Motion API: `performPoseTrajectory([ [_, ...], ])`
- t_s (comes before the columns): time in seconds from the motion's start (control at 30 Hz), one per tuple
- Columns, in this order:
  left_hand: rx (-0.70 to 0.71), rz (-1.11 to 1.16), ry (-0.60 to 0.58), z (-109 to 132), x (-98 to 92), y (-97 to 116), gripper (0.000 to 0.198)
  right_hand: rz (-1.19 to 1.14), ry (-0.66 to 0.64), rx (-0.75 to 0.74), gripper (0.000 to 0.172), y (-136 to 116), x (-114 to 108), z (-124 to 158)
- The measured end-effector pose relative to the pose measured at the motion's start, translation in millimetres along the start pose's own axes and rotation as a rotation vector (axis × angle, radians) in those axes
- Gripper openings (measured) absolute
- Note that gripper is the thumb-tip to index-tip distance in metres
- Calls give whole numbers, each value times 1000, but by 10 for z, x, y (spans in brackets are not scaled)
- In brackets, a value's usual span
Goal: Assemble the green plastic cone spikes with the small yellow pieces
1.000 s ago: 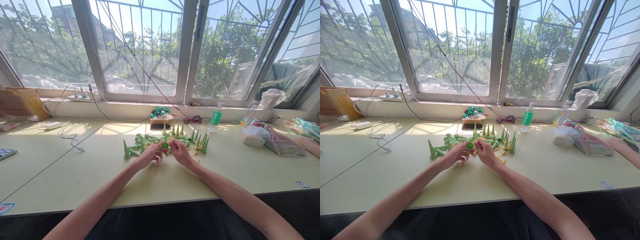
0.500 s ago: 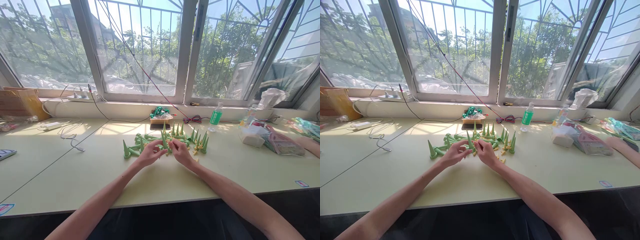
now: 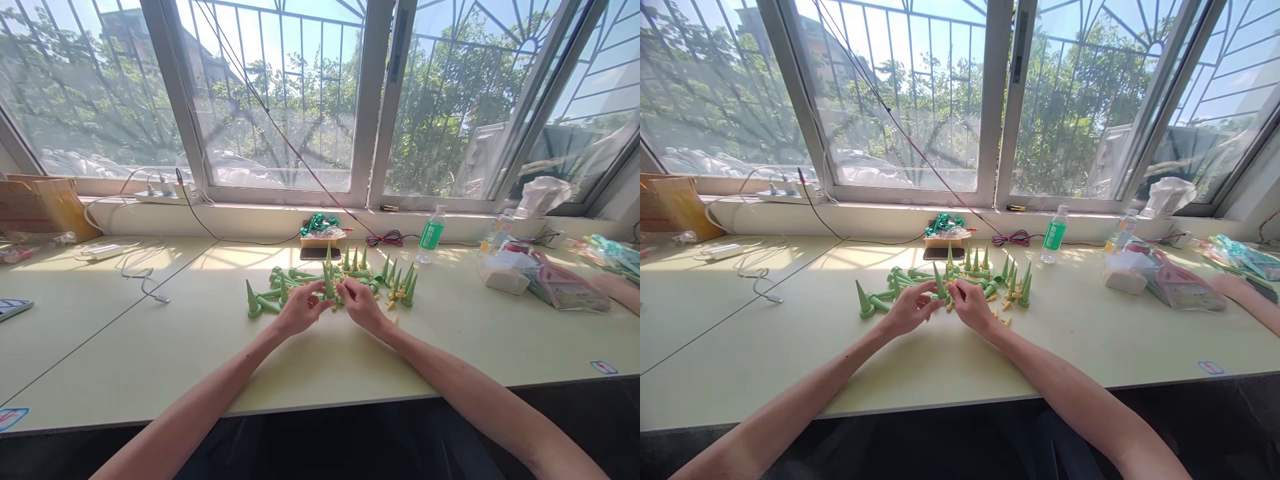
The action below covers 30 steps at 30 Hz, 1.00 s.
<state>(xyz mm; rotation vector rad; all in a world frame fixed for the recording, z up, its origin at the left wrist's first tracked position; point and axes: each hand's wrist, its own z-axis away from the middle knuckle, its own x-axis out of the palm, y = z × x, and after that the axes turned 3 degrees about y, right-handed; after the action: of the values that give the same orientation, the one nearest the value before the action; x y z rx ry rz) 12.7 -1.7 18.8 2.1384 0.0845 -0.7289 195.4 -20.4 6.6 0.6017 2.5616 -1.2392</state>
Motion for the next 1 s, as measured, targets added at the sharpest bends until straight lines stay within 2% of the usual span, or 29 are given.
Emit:
performPoseTrajectory([
  [0.33, 47, -52, 38, -5, 15, -62, 32, 49, -28, -6, 40, 42, -2, -4],
  [0.77, 267, -217, 87, 0, 13, -111, 31, 45, -19, 44, 44, 45, 28, -16],
  [0.87, 246, -221, 118, -8, 24, -112, 28, 32, 44, 42, 45, 52, 54, -3],
  [1.0, 132, -169, 185, -28, 37, -72, 29, 7, 122, 50, 43, 48, 58, 10],
])
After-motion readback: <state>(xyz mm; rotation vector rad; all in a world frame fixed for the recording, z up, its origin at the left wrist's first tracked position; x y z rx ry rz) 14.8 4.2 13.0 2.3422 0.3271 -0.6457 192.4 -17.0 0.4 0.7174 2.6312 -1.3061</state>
